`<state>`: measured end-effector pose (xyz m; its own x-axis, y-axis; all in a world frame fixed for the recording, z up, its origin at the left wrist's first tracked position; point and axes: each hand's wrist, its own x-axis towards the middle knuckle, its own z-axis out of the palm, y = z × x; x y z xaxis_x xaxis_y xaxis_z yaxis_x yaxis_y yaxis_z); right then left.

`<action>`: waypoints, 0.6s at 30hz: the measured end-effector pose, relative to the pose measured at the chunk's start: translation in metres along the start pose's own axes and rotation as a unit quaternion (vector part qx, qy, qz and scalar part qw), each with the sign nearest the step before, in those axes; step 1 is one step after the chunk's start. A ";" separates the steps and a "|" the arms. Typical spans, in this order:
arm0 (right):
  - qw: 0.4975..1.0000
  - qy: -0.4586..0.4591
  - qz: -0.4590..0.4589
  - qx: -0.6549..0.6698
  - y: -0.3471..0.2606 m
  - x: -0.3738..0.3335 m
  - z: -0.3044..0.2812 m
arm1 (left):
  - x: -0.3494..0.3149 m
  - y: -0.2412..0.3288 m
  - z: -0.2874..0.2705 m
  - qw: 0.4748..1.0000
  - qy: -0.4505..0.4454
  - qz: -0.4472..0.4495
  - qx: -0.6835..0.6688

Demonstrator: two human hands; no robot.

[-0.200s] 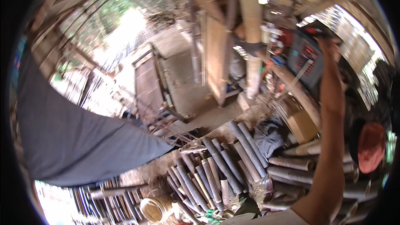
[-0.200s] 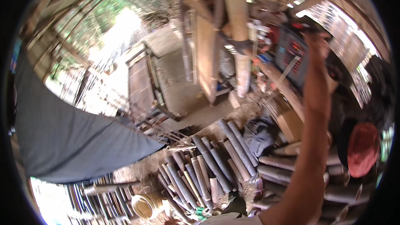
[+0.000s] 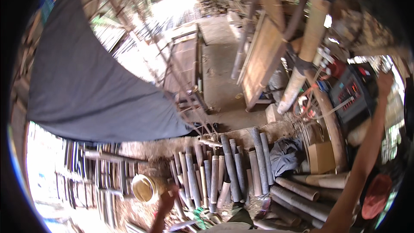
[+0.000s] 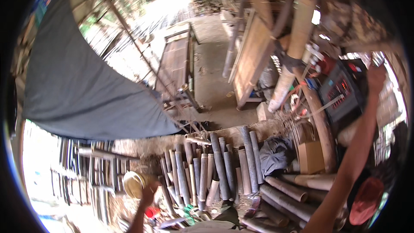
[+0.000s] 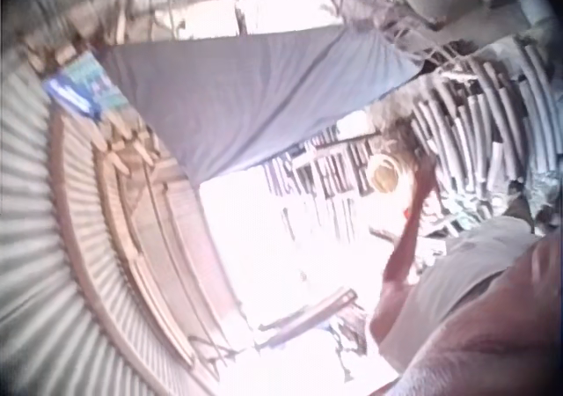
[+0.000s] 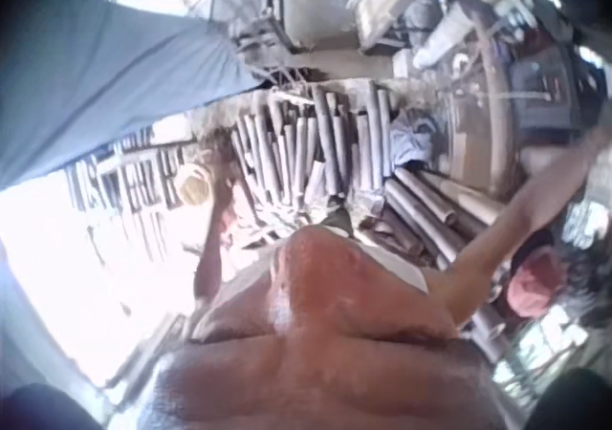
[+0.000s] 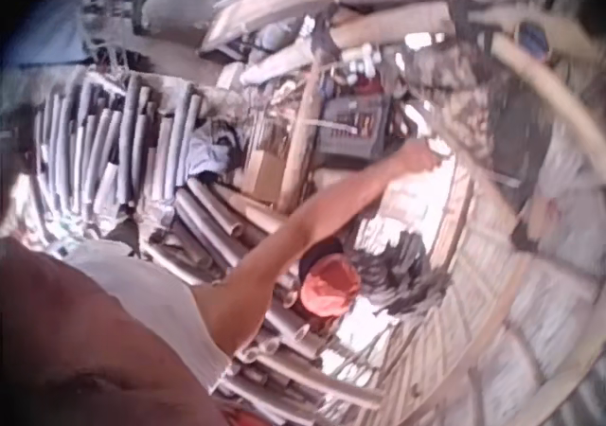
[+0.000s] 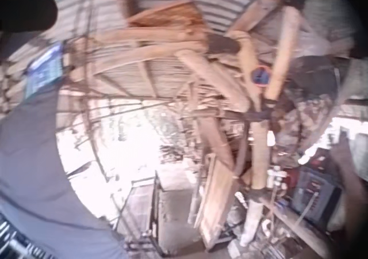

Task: The person constructs a bamboo frame, selecting bamboo segments and using a tool to carve out an opening for a joint.

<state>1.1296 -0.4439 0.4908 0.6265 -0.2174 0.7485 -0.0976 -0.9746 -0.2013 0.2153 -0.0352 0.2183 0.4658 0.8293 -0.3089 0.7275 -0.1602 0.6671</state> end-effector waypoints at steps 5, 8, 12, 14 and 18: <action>0.960 -0.001 -0.119 0.253 -0.058 -0.098 -0.088 | -0.108 0.185 -0.175 0.896 0.263 0.346 0.087; 0.899 -0.050 -0.199 0.386 -0.083 -0.169 -0.181 | -0.165 0.224 -0.212 0.795 0.244 0.520 0.195; 0.786 -0.172 -0.289 0.519 -0.117 -0.292 -0.293 | -0.224 0.223 -0.235 0.750 0.182 0.566 0.290; 0.723 -0.226 -0.340 0.558 -0.129 -0.350 -0.354 | -0.256 0.196 -0.246 0.752 0.175 0.557 0.306; 0.601 -0.312 -0.418 0.606 -0.133 -0.448 -0.446 | -0.317 0.136 -0.256 0.767 0.176 0.522 0.330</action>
<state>0.5174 -0.2403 0.4644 0.2701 0.7518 0.6016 0.8505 0.1066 -0.5151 0.0375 -0.1831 0.5800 0.8869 0.1405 0.4401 0.2025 -0.9745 -0.0970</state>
